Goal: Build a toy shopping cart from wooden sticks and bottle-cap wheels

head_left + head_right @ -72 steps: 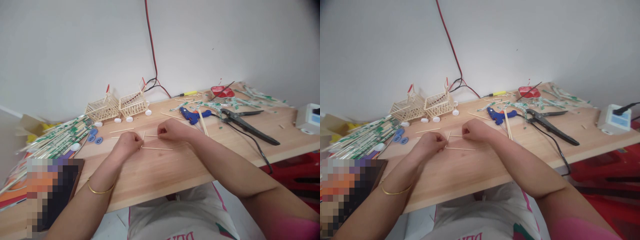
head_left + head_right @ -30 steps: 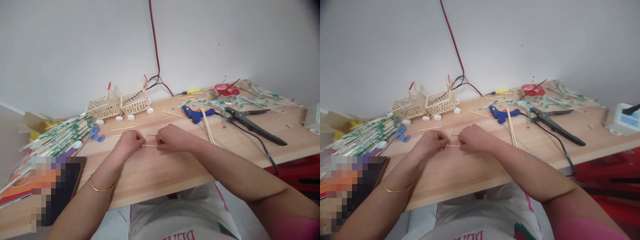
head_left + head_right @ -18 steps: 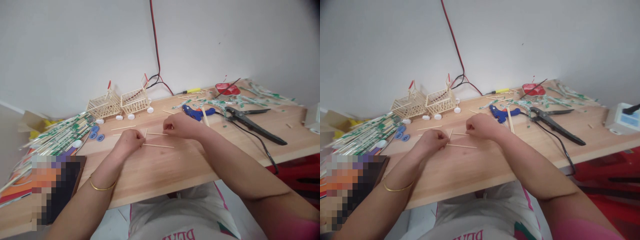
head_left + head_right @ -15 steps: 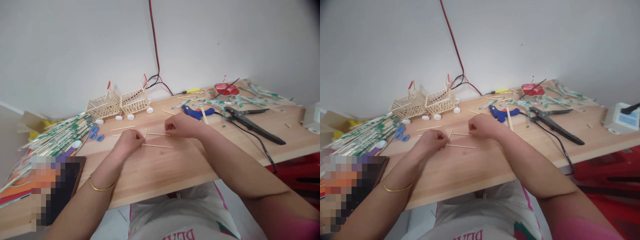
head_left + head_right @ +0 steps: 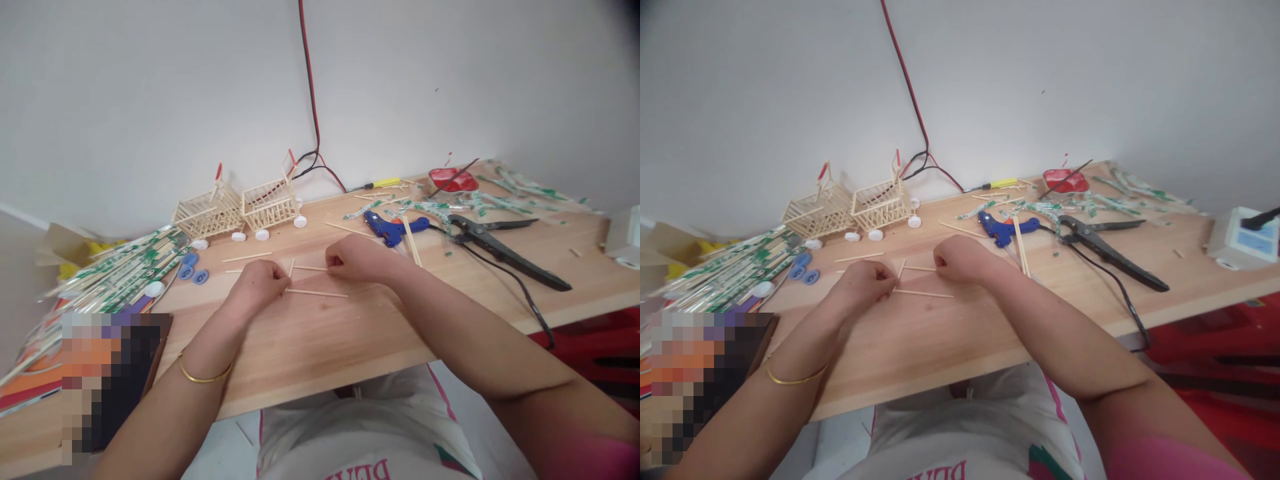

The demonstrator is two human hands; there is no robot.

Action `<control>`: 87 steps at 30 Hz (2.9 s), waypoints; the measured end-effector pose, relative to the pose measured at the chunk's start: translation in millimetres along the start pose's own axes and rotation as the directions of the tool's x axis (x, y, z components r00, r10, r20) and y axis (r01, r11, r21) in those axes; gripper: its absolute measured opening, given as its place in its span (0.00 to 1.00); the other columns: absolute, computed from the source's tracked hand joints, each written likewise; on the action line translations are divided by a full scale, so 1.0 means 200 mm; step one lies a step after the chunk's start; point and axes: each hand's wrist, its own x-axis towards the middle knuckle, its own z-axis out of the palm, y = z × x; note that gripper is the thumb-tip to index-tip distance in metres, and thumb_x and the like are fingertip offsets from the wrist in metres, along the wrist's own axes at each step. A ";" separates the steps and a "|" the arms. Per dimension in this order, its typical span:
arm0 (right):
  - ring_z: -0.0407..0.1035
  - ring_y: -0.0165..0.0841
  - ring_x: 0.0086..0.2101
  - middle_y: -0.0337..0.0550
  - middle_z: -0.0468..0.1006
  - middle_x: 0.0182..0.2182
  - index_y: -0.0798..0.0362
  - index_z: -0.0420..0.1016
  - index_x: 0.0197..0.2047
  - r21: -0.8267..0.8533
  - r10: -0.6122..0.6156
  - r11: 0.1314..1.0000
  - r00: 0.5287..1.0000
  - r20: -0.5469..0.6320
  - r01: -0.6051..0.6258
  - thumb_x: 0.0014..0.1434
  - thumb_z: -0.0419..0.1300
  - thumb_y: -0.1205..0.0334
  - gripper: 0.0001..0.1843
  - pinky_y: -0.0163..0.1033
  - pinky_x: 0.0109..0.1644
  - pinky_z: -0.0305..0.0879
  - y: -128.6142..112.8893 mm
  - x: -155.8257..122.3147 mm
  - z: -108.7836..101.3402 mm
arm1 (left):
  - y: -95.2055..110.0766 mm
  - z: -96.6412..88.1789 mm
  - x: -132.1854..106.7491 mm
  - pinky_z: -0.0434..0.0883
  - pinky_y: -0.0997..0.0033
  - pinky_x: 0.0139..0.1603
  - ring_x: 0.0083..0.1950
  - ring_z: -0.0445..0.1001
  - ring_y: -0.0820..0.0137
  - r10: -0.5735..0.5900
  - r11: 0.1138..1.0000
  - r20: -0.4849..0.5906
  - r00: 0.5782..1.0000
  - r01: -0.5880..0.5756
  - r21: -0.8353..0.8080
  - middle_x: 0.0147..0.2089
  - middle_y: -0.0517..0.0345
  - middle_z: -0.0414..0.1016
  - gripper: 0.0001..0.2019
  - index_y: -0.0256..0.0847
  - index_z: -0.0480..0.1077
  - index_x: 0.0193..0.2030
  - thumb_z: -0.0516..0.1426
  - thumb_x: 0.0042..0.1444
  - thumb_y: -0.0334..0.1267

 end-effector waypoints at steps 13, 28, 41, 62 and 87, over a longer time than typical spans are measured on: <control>0.67 0.31 0.29 0.43 0.80 0.31 0.52 0.78 0.32 -0.025 -0.001 1.000 1.000 0.008 0.001 0.53 0.55 0.62 0.09 0.34 0.29 0.51 -0.02 -0.01 -0.01 | -0.01 0.01 0.01 0.59 0.74 0.25 0.21 0.64 0.74 0.006 1.000 0.003 1.000 -0.006 0.017 0.18 0.60 0.72 0.08 0.39 0.73 0.23 0.57 0.47 0.38; 0.68 0.32 0.31 0.42 0.80 0.32 0.52 0.78 0.32 -0.029 -0.008 1.000 1.000 0.002 0.008 0.53 0.56 0.61 0.09 0.35 0.31 0.53 0.00 0.00 0.00 | -0.02 0.01 0.01 0.57 0.74 0.22 0.19 0.63 0.75 -0.003 1.000 0.007 1.000 0.003 -0.015 0.18 0.60 0.71 0.08 0.39 0.72 0.21 0.56 0.47 0.38; 0.67 0.31 0.29 0.41 0.80 0.30 0.52 0.78 0.31 0.052 -0.022 0.998 0.997 -0.070 0.026 0.53 0.56 0.61 0.09 0.34 0.29 0.53 0.05 0.00 0.00 | -0.08 0.02 0.04 0.58 0.74 0.23 0.21 0.66 0.73 0.081 0.993 -0.003 0.997 -0.081 -0.081 0.18 0.59 0.71 0.12 0.39 0.69 0.20 0.52 0.50 0.40; 0.63 0.26 0.24 0.35 0.68 0.23 0.51 0.71 0.38 0.564 0.388 0.772 0.484 -0.784 0.294 0.61 0.53 0.46 0.17 0.32 0.29 0.61 -0.05 -0.06 -0.20 | -0.04 -0.03 0.00 0.55 0.73 0.29 0.25 0.61 0.74 0.307 0.941 -0.525 0.794 -0.335 0.043 0.21 0.63 0.63 0.18 0.40 0.63 0.22 0.50 0.60 0.47; 0.71 0.38 0.33 0.47 0.79 0.31 0.52 0.77 0.35 -0.037 0.649 0.693 0.645 -0.403 -0.720 0.58 0.53 0.53 0.15 0.38 0.34 0.57 0.68 -0.89 -0.22 | -0.10 -0.09 0.03 0.53 0.71 0.28 0.24 0.59 0.72 0.217 0.958 -0.665 0.715 -0.286 0.005 0.18 0.63 0.57 0.22 0.41 0.57 0.18 0.50 0.58 0.51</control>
